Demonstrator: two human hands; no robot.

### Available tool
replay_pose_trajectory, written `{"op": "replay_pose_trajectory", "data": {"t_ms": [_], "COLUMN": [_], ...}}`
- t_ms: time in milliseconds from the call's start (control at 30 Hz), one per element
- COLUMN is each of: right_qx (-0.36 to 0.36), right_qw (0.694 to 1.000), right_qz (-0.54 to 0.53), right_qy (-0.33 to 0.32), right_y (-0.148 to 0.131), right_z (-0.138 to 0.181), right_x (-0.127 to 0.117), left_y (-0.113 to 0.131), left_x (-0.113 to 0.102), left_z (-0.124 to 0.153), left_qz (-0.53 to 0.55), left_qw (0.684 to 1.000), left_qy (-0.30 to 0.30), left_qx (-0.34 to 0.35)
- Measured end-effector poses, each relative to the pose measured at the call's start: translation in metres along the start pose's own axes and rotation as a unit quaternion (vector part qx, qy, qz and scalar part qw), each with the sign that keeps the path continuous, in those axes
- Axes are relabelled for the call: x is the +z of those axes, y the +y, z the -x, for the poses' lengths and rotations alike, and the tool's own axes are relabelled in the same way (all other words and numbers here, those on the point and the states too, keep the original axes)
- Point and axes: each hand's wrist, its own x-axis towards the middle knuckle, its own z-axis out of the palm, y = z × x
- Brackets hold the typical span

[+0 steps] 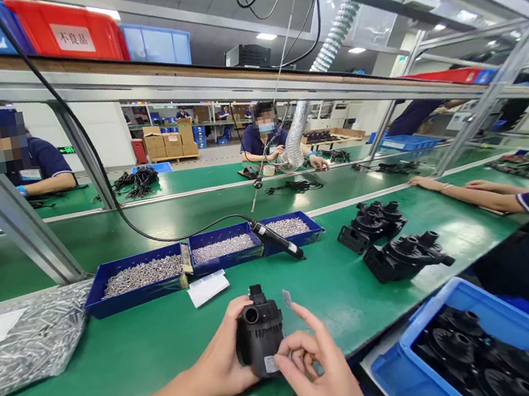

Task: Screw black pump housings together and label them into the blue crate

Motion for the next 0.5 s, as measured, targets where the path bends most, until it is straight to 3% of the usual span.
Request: {"op": "replay_pose_trajectory", "data": {"t_ms": [100, 167, 233, 367, 500], "right_qx": [-0.195, -0.261, -0.214, 0.005, 0.075], "right_qw": [0.969, 0.940, 0.954, 0.997, 0.996], "right_qz": [0.153, 0.218, 0.206, 0.073, 0.018], "right_qy": [0.010, 0.029, 0.042, 0.026, -0.036], "right_y": [0.004, 0.007, 0.011, 0.015, 0.018], "right_z": [0.000, -0.002, -0.006, -0.011, -0.014], "right_x": [-0.005, -0.010, -0.015, -0.021, -0.022], "left_y": [-0.001, -0.003, -0.005, -0.008, -0.007], "left_x": [0.000, 0.000, 0.001, 0.002, 0.003], "left_z": [0.000, 0.000, 0.002, 0.004, 0.002], "left_qz": [-0.003, -0.004, -0.005, -0.008, -0.004], "left_qw": [1.000, 1.000, 1.000, 1.000, 1.000], "left_qy": [-0.001, -0.001, -0.002, -0.004, 0.001], "left_qx": [0.001, 0.003, 0.001, -0.006, -0.004]}}
